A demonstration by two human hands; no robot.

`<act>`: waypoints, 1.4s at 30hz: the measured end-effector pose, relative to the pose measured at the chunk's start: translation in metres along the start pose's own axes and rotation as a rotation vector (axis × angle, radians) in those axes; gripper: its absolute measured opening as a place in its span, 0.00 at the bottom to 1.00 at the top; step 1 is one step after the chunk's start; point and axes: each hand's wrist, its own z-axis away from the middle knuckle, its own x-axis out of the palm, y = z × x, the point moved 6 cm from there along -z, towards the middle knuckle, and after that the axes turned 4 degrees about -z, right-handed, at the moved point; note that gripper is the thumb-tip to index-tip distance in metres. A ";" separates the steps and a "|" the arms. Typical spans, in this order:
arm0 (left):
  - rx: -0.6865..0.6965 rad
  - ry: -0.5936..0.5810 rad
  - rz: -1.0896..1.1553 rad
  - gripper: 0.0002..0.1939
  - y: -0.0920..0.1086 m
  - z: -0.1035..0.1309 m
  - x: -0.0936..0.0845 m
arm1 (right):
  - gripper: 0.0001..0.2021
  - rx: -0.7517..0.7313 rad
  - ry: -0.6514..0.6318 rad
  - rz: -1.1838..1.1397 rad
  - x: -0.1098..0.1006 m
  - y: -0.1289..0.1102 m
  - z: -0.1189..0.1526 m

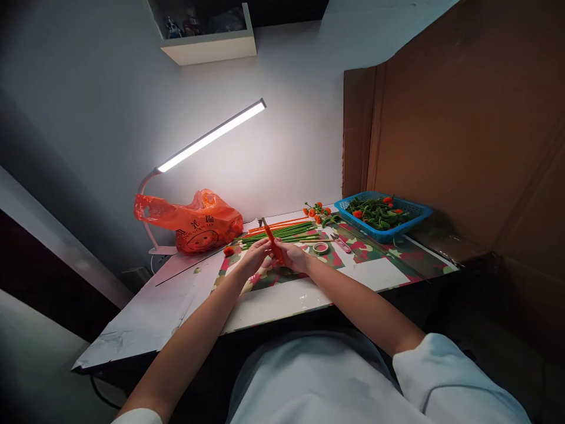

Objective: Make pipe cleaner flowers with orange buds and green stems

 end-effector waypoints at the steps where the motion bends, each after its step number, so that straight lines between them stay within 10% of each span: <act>1: 0.004 -0.005 0.005 0.19 0.000 0.000 0.000 | 0.13 0.007 -0.015 -0.004 0.001 0.000 0.000; 42: 0.089 0.195 -0.157 0.19 0.000 -0.001 -0.013 | 0.16 -0.177 0.199 0.168 -0.021 -0.005 -0.003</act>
